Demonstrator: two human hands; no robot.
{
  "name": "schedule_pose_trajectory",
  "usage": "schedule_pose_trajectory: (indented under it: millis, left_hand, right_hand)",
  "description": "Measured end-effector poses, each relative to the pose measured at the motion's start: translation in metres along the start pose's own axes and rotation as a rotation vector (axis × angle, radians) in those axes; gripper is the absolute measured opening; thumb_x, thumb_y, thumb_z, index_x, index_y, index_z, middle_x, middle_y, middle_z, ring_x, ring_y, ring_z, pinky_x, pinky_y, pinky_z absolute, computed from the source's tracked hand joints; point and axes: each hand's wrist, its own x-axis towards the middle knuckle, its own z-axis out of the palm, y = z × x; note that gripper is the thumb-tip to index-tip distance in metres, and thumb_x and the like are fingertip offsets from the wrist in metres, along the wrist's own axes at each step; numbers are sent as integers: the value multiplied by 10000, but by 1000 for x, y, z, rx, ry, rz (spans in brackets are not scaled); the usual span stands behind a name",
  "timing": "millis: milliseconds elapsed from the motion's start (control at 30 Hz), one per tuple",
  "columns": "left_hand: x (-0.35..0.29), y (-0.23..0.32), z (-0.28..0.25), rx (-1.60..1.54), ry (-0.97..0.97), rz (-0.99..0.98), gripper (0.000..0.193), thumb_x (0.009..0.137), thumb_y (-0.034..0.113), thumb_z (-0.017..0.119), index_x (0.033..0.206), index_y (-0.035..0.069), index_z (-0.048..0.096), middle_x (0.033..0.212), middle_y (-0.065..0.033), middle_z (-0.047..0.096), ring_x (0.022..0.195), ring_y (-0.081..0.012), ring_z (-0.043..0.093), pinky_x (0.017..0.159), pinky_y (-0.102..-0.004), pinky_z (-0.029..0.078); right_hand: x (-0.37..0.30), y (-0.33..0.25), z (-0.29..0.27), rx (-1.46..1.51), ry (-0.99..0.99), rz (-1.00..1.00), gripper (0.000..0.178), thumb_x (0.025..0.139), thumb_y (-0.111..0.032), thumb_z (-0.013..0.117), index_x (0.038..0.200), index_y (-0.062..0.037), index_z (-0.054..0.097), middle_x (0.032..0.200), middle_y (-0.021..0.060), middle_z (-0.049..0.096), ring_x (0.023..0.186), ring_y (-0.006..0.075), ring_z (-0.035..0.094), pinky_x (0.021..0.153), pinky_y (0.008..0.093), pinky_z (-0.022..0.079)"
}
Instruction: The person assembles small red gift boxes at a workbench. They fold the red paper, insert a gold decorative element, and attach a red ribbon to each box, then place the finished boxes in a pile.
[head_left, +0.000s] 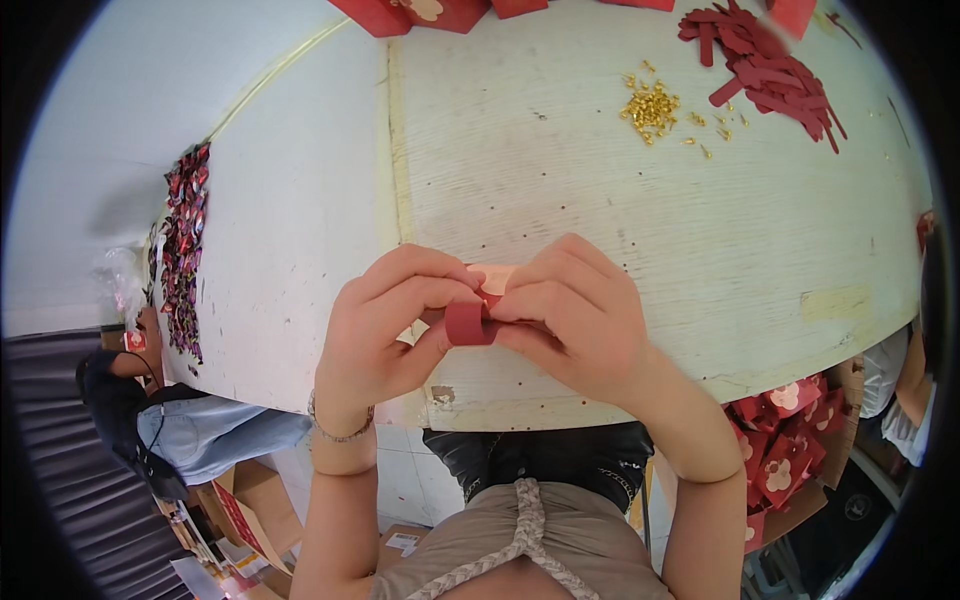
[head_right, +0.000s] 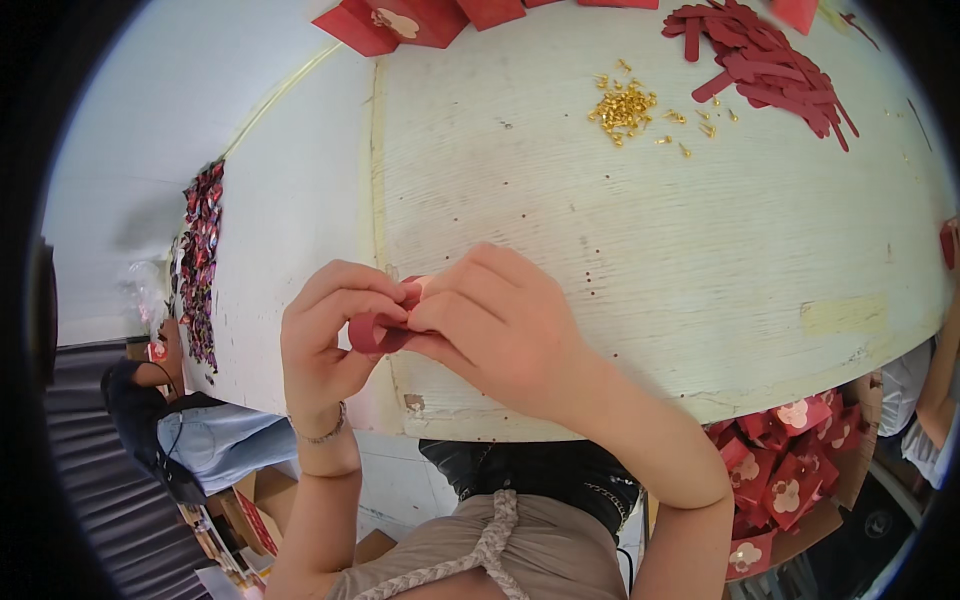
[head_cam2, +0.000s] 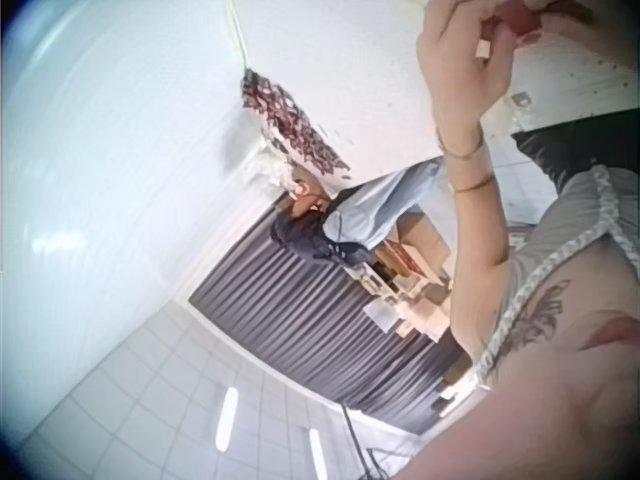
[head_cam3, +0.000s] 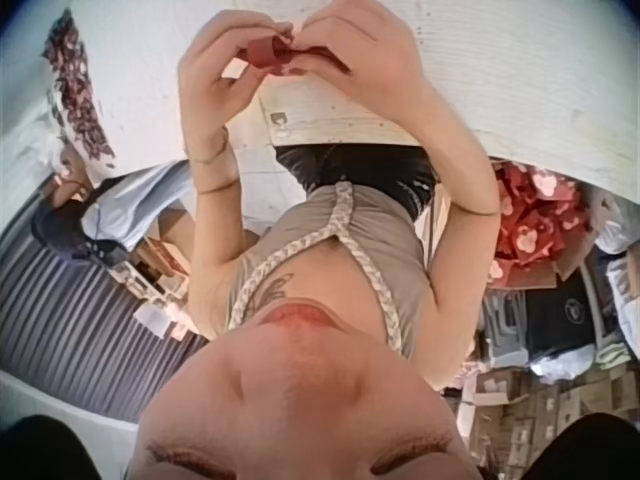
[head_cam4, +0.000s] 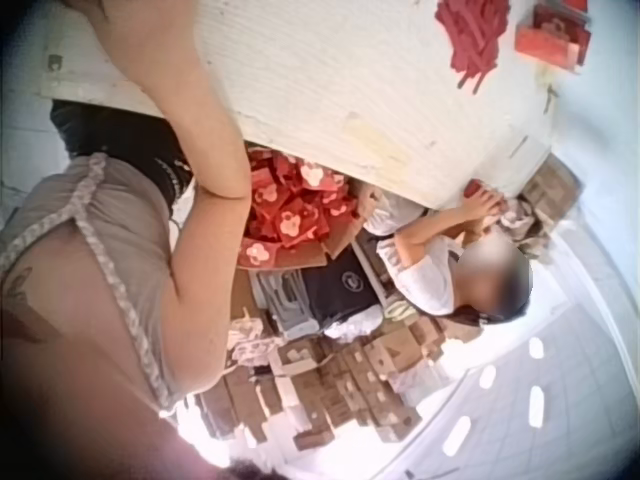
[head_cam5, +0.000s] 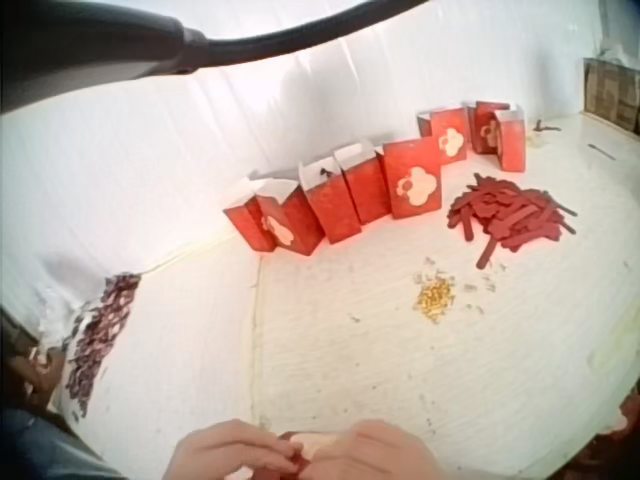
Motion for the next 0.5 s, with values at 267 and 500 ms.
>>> schedule_pose_trajectory:
  millis: [267,500]
  left_hand:
    - [-14,-19,17,-113,171,97,178,706,-93,663,852,5,634,913,-88,584,726,-175,592,597,-252,482]
    - [-17,-5,21,4,171,1,162,740,-44,655,885,13,609,928,-79,577,714,-198,595,580,-279,488]
  right_hand:
    - [5,-2,-6,41,-104,137,277,586,-102,821,791,-79,636,811,30,618,740,206,560,617,309,465]
    - [8,-6,-9,-68,-144,31,267,569,-96,820,727,-84,605,810,16,608,794,223,513,692,323,426]
